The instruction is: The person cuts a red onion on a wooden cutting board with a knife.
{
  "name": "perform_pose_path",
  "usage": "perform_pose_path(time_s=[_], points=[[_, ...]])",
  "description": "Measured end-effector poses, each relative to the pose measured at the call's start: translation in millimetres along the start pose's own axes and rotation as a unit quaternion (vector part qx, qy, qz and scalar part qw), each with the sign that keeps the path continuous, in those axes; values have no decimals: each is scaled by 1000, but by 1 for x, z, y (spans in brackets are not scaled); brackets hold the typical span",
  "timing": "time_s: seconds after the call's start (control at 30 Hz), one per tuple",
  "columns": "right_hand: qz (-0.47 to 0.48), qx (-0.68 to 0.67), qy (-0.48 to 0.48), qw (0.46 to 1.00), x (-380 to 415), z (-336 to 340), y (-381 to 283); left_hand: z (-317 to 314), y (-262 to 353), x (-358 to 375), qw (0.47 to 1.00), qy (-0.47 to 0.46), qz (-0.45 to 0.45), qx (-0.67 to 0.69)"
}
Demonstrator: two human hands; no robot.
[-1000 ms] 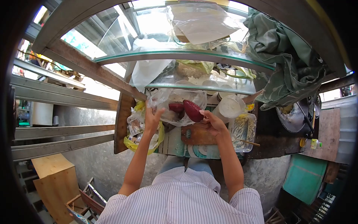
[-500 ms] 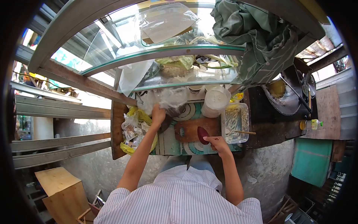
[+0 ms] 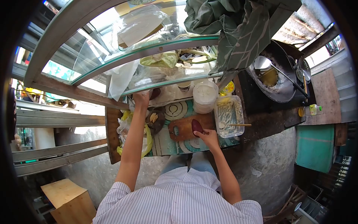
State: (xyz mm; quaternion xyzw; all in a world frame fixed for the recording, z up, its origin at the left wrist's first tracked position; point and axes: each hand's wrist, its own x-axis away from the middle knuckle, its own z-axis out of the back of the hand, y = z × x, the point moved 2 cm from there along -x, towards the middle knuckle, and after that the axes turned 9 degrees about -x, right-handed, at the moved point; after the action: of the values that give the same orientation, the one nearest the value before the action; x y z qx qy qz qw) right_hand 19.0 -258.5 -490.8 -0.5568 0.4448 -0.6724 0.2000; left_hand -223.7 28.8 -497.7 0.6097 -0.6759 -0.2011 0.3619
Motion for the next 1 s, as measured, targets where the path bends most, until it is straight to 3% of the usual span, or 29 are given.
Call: perform_pose_path(time_s=[0.07, 0.1, 0.17, 0.23, 0.3, 0.37, 0.4, 0.47, 0.57, 0.7, 0.77, 0.83, 1.0], points=[[83, 147, 27, 985, -2, -6, -4, -4, 2, 4, 1000, -13, -15, -8], [79, 146, 29, 986, 0, -12, -7, -3, -2, 5, 1000, -12, -11, -9], [155, 269, 69, 948, 7, -27, -20, -1, -6, 6, 988, -13, -73, -135], [167, 314, 82, 931, 0, -35, 0, -10, 1, 27, 974, 18, -51, -219], [176, 359, 94, 912, 0, -40, 11, -7, 0, 39, 925, 53, -72, -368], [113, 409, 96, 900, 4, -43, 5, -11, 1, 69, 915, 49, -103, -388], [109, 409, 98, 901, 6, -43, 7, -15, 3, 90, 901, 88, -127, -407], [197, 352, 123, 907, 12, -41, 8, -13, -3, 127, 885, 122, -146, -424], [203, 327, 166, 908, 34, -29, 10, -4, -21, 177, 916, 70, -73, -387], [181, 347, 198, 899, 64, 17, 37, 12, -55, 227, 880, 7, 28, -473], [236, 470, 262, 809, 76, 35, 47, 9, -67, 241, 867, -5, 65, -494], [236, 465, 243, 818, 70, 42, 59, 3, -77, 250, 814, -27, 82, -575], [204, 468, 204, 835, 40, 43, 68, -9, -99, 242, 743, -58, -18, -666]])
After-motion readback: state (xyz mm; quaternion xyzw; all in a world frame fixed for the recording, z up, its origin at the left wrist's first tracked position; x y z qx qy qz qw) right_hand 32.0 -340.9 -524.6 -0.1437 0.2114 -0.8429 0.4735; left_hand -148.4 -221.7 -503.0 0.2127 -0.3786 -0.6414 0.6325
